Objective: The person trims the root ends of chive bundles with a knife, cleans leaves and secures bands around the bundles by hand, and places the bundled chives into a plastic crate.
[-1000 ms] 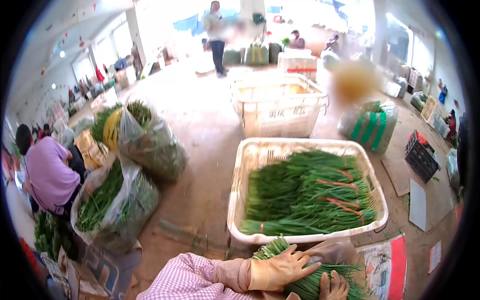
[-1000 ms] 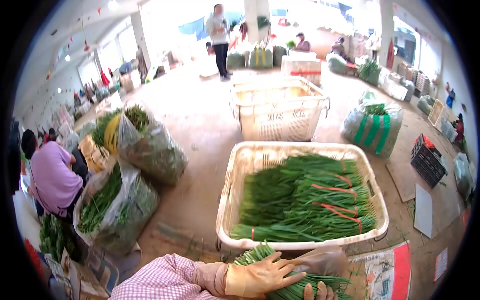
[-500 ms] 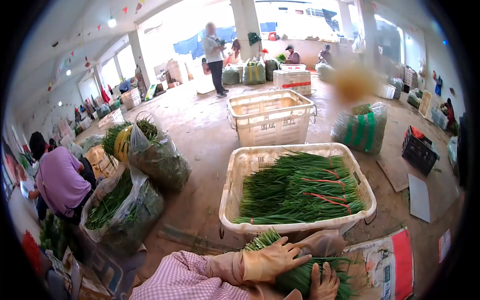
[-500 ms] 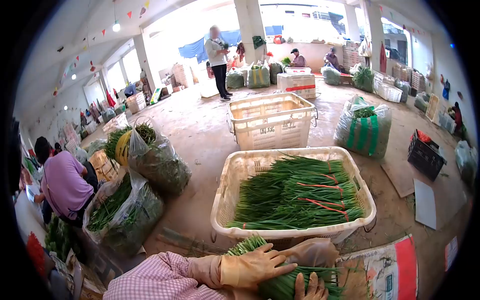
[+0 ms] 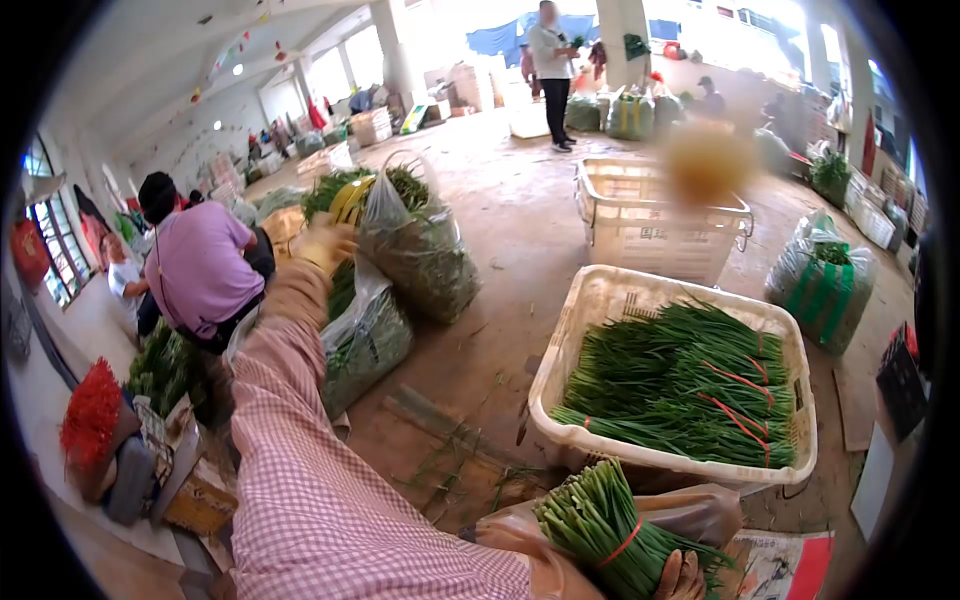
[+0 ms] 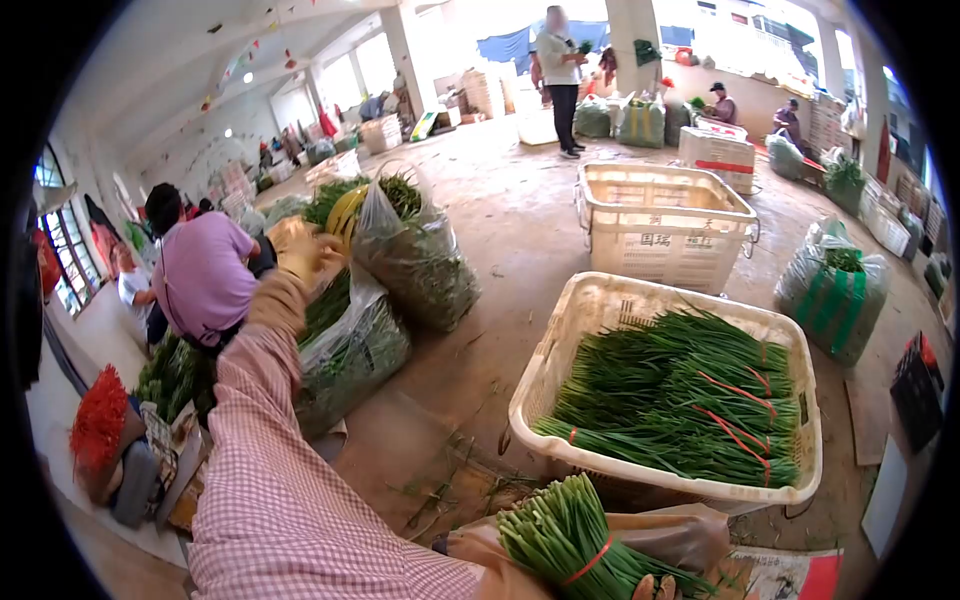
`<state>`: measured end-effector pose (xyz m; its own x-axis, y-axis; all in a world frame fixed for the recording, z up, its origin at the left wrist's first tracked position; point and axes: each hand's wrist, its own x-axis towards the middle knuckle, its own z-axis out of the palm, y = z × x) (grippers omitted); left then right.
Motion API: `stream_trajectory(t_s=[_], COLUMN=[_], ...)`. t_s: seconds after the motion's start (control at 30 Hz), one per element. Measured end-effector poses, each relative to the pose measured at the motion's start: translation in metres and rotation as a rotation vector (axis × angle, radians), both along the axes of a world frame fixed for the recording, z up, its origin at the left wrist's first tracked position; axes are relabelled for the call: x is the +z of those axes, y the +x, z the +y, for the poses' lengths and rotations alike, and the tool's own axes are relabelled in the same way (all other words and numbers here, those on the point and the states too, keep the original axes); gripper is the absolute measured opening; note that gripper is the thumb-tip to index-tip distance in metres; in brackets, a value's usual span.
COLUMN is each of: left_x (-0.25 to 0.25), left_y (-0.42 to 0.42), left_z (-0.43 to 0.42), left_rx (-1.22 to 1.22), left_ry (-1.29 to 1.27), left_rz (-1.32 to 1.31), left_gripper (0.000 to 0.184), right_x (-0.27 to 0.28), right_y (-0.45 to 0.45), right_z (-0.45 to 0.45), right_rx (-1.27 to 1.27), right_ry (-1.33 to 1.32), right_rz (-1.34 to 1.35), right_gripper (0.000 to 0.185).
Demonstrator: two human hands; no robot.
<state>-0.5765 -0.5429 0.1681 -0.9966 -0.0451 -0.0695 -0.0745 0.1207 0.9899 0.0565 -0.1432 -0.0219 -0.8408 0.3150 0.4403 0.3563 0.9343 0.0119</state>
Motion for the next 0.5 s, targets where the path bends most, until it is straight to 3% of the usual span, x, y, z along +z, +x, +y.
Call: stream_trajectory(t_s=[0.13, 0.23, 0.27, 0.37, 0.43, 0.5], left_x=[0.066, 0.074, 0.069, 0.038, 0.021, 0.005], left_y=[-0.060, -0.079, -0.085, -0.079, -0.109, -0.169], left_z=[-0.183, -0.261, -0.279, -0.276, -0.260, -0.228], left_rx=[0.219, 0.215, 0.169, -0.211, -0.365, -0.556], left_ry=[-0.182, -0.206, -0.153, 0.390, 0.497, 0.529], left_rz=[0.058, 0.019, 0.024, 0.127, 0.124, 0.078], left_gripper=[0.038, 0.046, 0.049, 0.047, 0.052, 0.059], right_x=[0.008, 0.001, 0.001, 0.004, 0.013, -0.012], right_y=[-0.020, -0.027, -0.028, -0.027, -0.028, -0.022], right_z=[0.002, 0.003, 0.003, -0.001, -0.001, 0.010], right_rx=[0.070, 0.051, 0.052, -0.001, 0.092, 0.116], right_ry=[-0.025, 0.030, 0.029, 0.033, -0.049, 0.010], right_rz=[0.065, 0.032, 0.020, 0.012, -0.063, -0.069], right_gripper=[0.046, 0.046, 0.046, 0.047, 0.051, 0.056])
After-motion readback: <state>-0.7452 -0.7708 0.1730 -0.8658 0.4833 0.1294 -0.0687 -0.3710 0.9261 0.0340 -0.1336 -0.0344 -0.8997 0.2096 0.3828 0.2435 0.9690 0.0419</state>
